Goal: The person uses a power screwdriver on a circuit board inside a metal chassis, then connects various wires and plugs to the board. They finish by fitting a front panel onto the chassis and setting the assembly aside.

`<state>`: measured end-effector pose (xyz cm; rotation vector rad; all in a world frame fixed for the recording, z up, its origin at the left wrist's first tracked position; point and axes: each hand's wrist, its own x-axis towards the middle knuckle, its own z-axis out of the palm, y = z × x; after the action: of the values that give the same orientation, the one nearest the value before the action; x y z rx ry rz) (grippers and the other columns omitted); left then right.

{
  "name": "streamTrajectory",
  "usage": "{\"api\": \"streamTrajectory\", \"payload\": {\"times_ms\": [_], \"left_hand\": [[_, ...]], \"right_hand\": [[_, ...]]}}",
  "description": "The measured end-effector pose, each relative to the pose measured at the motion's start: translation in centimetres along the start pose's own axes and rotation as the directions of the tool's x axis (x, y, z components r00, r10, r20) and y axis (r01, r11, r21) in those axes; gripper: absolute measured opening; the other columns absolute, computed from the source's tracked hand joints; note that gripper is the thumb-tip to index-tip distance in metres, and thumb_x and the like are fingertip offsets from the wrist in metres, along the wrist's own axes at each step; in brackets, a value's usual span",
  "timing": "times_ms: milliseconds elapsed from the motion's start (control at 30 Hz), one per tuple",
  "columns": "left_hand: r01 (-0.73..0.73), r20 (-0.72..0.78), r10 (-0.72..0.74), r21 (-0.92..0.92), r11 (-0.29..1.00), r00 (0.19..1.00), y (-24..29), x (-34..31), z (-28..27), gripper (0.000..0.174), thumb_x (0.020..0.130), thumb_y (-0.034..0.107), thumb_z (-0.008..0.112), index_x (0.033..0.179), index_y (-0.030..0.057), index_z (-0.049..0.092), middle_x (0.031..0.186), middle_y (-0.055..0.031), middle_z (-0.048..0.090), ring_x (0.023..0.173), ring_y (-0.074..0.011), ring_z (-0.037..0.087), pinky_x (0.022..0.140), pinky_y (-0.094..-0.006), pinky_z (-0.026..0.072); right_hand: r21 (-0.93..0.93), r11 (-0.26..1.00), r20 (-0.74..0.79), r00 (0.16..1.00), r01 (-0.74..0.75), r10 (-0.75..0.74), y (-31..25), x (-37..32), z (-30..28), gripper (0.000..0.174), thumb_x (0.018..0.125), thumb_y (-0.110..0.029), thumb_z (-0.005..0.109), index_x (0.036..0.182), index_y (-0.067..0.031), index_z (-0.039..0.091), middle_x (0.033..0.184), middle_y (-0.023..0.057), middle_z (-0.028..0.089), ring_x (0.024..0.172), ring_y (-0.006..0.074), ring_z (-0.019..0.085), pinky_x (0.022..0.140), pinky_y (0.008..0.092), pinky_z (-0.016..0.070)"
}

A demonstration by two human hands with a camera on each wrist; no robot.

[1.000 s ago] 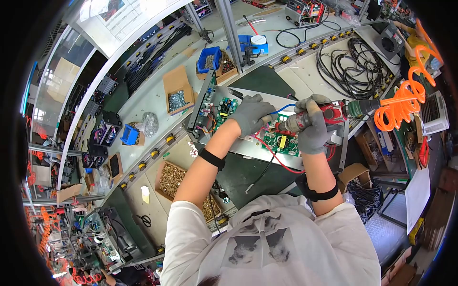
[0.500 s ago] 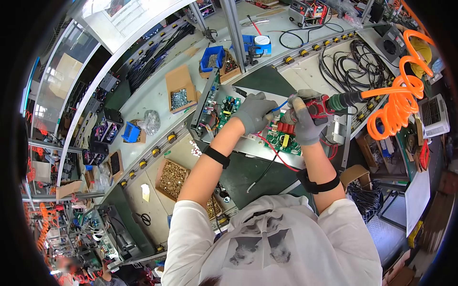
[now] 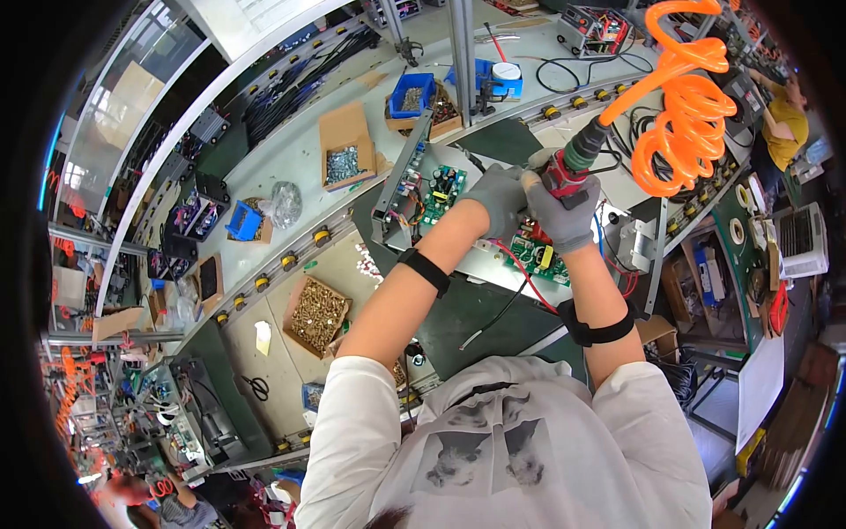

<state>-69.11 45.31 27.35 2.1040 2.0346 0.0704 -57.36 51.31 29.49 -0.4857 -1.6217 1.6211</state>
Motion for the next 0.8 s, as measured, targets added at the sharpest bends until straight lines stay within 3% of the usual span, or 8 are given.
{"api": "streamTrajectory", "payload": {"times_ms": [33, 100, 267, 433, 500, 600, 667, 800], "left_hand": [[-0.012, 0.061, 0.009, 0.048, 0.999, 0.998, 0.2, 0.0, -0.4, 0.027, 0.069, 0.018, 0.061, 0.096, 0.0163, 0.066, 0.098, -0.0086, 0.062, 0.106, -0.0235, 0.051, 0.084, -0.0344, 0.0387], [0.0, 0.009, 0.0, 0.021, 1.0, 1.0, 0.0, 0.0, 0.2, 0.027, 0.069, 0.018, 0.061, 0.095, 0.0169, 0.066, 0.097, -0.0076, 0.063, 0.105, -0.0227, 0.052, 0.085, -0.0344, 0.0386], [-0.011, -0.047, 0.015, 0.07, 0.998, 0.999, -0.2, 0.3, 1.1, 0.03, 0.069, 0.024, 0.063, 0.099, 0.0181, 0.065, 0.093, -0.0025, 0.065, 0.108, -0.0201, 0.052, 0.088, -0.0352, 0.037], [0.013, -0.001, -0.013, 0.082, 0.997, 1.0, 0.1, 0.2, 0.6, 0.032, 0.069, 0.029, 0.063, 0.099, 0.017, 0.066, 0.095, -0.0018, 0.067, 0.11, -0.0198, 0.051, 0.09, -0.0355, 0.0364], [0.022, -0.023, -0.02, 0.083, 0.996, 1.0, 0.2, 0.0, 0.5, 0.022, 0.07, 0.024, 0.059, 0.089, 0.0141, 0.068, 0.095, -0.0088, 0.064, 0.106, -0.0226, 0.052, 0.085, -0.0344, 0.0382], [0.026, 0.002, -0.026, 0.067, 0.997, 1.0, 0.4, -0.1, 0.1, 0.021, 0.071, 0.028, 0.06, 0.085, 0.0159, 0.069, 0.093, -0.0058, 0.064, 0.105, -0.0215, 0.052, 0.084, -0.034, 0.0381], [0.056, -0.011, -0.056, 0.056, 0.997, 0.998, 0.5, -0.3, 0.2, 0.02, 0.071, 0.03, 0.06, 0.083, 0.0174, 0.069, 0.092, -0.005, 0.065, 0.105, -0.0215, 0.052, 0.084, -0.0342, 0.0383], [0.114, -0.02, -0.113, 0.024, 0.993, 0.993, 0.8, 0.5, 0.6, 0.019, 0.072, 0.032, 0.06, 0.082, 0.021, 0.071, 0.091, -0.0049, 0.066, 0.106, -0.0221, 0.052, 0.084, -0.0359, 0.0388]], "right_hand": [[-0.015, 1.0, -0.028, 0.999, 0.02, -0.02, 0.1, 0.2, 0.0, 0.018, 0.073, 0.005, 0.063, 0.09, -0.0016, 0.058, 0.062, 0.0012, 0.056, 0.049, 0.0069, 0.051, 0.043, 0.0213, 0.0387], [-0.031, 0.998, -0.088, 0.994, 0.061, -0.064, -0.2, 0.4, 0.5, 0.013, 0.073, 0.003, 0.063, 0.084, -0.0018, 0.058, 0.062, 0.0012, 0.055, 0.047, 0.0074, 0.05, 0.042, 0.0219, 0.0382], [-0.007, 1.0, -0.041, 0.999, 0.014, -0.015, -0.4, 0.7, 0.6, 0.009, 0.072, 0.002, 0.063, 0.076, -0.0025, 0.056, 0.059, 0.0019, 0.053, 0.045, 0.0079, 0.048, 0.04, 0.0227, 0.0363], [-0.022, 0.999, -0.042, 0.998, 0.037, -0.038, -0.1, 0.9, 0.6, 0.011, 0.072, 0.002, 0.063, 0.079, -0.0023, 0.057, 0.06, 0.0021, 0.054, 0.045, 0.008, 0.048, 0.041, 0.0224, 0.0367], [-0.015, 0.999, -0.031, 0.999, 0.038, -0.038, 0.5, 1.0, 0.5, 0.012, 0.072, 0.002, 0.064, 0.081, -0.0023, 0.057, 0.062, 0.0022, 0.055, 0.046, 0.008, 0.048, 0.041, 0.0223, 0.0368], [0.02, 0.99, -0.017, 0.99, 0.14, -0.14, 1.2, 0.9, 0.5, 0.017, 0.072, 0.002, 0.064, 0.087, -0.0022, 0.058, 0.067, 0.0025, 0.056, 0.049, 0.0077, 0.049, 0.041, 0.0223, 0.0367], [0.058, 0.996, -0.082, 0.995, 0.065, -0.06, 0.7, 0.4, 0.3, 0.023, 0.073, 0.003, 0.065, 0.094, -0.0018, 0.058, 0.072, 0.0029, 0.058, 0.051, 0.0071, 0.05, 0.042, 0.022, 0.0371], [0.051, 0.959, -0.162, 0.95, 0.277, -0.266, -1.9, -2.3, -0.2, 0.022, 0.075, 0.006, 0.063, 0.095, 0.0, 0.057, 0.077, 0.0071, 0.061, 0.057, 0.0097, 0.056, 0.048, 0.0229, 0.044]]}}
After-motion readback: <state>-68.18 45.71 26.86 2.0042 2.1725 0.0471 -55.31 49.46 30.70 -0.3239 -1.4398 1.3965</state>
